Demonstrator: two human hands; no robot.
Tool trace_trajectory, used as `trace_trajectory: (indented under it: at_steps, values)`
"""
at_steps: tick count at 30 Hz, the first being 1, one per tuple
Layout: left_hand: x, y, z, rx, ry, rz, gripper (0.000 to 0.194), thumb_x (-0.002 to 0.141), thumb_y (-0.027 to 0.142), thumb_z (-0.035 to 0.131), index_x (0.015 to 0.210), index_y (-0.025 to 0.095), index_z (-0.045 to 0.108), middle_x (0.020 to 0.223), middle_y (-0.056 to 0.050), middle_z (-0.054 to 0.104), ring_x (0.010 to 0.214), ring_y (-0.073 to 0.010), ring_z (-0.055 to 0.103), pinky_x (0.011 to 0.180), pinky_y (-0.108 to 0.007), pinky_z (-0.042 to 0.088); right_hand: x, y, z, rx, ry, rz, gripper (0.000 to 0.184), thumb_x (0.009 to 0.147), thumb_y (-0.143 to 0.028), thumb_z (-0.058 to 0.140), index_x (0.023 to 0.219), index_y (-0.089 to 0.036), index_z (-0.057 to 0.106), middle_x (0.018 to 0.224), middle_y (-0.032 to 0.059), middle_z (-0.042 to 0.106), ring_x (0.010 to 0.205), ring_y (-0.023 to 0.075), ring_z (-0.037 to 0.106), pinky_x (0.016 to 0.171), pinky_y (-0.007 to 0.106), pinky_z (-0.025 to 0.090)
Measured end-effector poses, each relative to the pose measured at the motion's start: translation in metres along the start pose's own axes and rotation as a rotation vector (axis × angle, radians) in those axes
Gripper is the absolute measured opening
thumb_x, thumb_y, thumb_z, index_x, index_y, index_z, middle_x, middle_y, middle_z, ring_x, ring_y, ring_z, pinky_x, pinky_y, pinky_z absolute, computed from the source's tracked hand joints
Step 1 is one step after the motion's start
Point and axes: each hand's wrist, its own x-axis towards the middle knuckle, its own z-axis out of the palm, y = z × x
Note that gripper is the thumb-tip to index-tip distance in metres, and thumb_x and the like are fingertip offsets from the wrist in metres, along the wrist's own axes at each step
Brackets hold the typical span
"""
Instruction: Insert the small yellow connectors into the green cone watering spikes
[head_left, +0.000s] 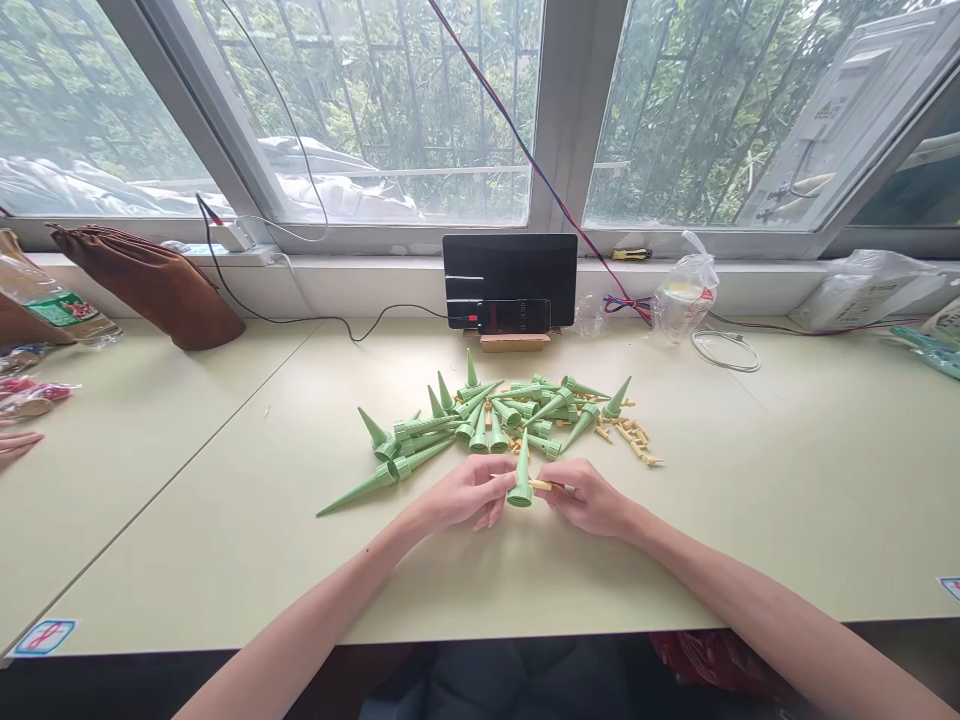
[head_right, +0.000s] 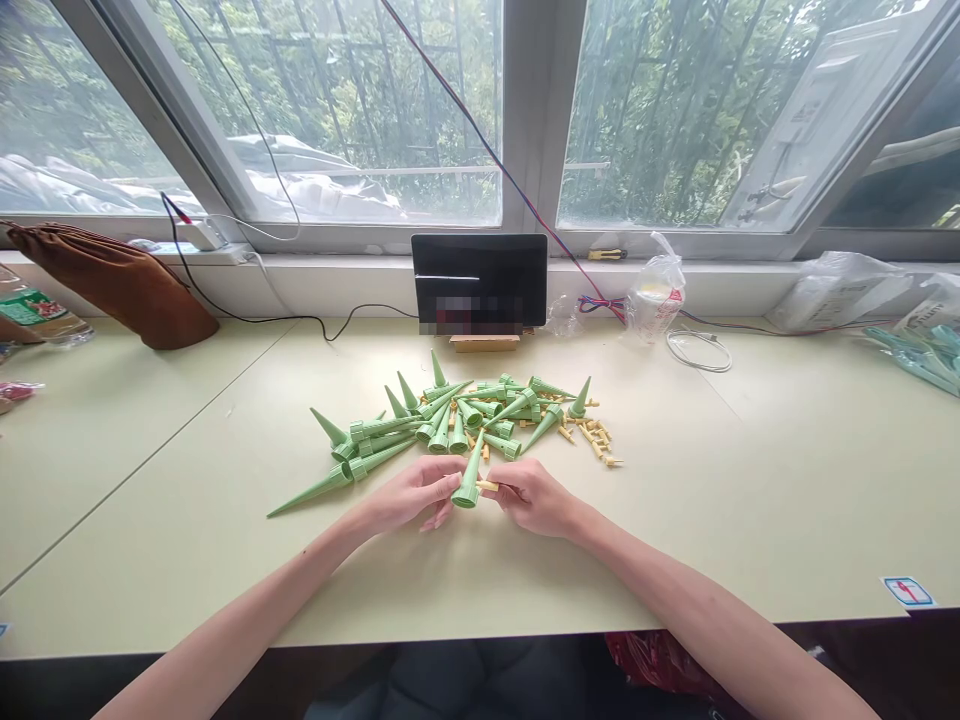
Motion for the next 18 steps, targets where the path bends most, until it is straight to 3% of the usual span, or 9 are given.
trace_trajectory:
  at_steps: [7, 18]
  values:
    - [-0.0003, 0.0010, 0.0004, 0.041, 0.017, 0.012, 0.048, 0.095, 0.052, 0.052, 0.123, 0.016, 0.064, 0.059, 0.001, 0.055, 0.047, -0.0110, 0.051, 0.046, -0.020, 0.042, -0.0001, 0.0023, 0.0005, 0.001, 0.000, -0.013, 0.040, 0.101, -0.036, 0.045, 0.066, -0.018, 0.044, 0.058, -0.0041, 0.040, 0.053, 0.0089, 0.031, 0.052, 0.023, 0.024]
    - [-0.0006, 0.0042, 0.0000, 0.052, 0.009, 0.039, 0.047, 0.095, 0.051, 0.054, 0.127, 0.018, 0.065, 0.088, -0.006, 0.067, 0.051, -0.0097, 0.053, 0.047, -0.021, 0.045, -0.0004, 0.0037, 0.0005, -0.012, 0.001, -0.042, 0.038, 0.103, -0.036, 0.041, 0.070, -0.018, 0.049, 0.058, -0.0042, 0.037, 0.052, 0.0096, 0.028, 0.050, 0.023, 0.026]
